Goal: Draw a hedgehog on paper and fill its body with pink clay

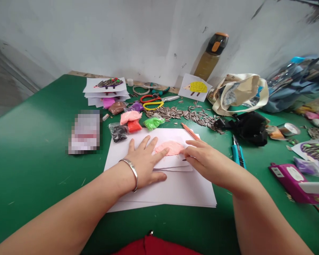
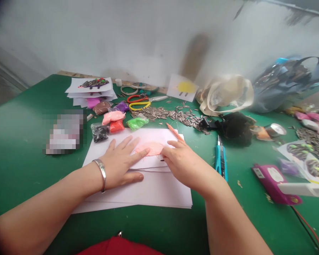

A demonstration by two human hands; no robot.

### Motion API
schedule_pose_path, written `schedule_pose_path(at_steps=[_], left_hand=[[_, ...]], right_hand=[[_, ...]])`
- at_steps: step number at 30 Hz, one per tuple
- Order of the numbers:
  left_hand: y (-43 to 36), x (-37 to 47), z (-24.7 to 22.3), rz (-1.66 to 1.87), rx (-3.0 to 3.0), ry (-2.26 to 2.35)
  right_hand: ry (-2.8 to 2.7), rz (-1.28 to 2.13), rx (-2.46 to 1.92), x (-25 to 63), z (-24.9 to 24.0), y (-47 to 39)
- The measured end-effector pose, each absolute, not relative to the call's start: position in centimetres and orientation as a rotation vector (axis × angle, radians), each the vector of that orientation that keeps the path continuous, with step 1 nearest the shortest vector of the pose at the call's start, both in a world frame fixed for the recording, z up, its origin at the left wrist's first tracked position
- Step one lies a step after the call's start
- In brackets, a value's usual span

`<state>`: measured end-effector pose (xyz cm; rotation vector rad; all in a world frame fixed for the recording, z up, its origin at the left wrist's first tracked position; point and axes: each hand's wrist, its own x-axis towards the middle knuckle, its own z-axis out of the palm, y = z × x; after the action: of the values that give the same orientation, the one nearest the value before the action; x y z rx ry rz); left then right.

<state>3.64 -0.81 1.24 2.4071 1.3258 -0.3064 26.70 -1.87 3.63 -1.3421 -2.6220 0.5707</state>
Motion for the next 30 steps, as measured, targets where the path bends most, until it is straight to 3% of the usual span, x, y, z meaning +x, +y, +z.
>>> schedule_pose_path(at_steps=[18,25,30], left_hand=[[-0.8,3.6,1.1,-0.318,2.43,1.328],[-0.8,3.7,1.9,-0.363,2.411,1.32],[-0.4,3.3,2.0,-0.353,2.439,1.297]], right_hand=[[-2.593,0.655,-1.357,26.5,3.8,-1.7],[-2.344,0.629,-1.691,27.7,3.8,-1.3],[-2.448,0.65,-1.655,27.4,2.9,-0.7]])
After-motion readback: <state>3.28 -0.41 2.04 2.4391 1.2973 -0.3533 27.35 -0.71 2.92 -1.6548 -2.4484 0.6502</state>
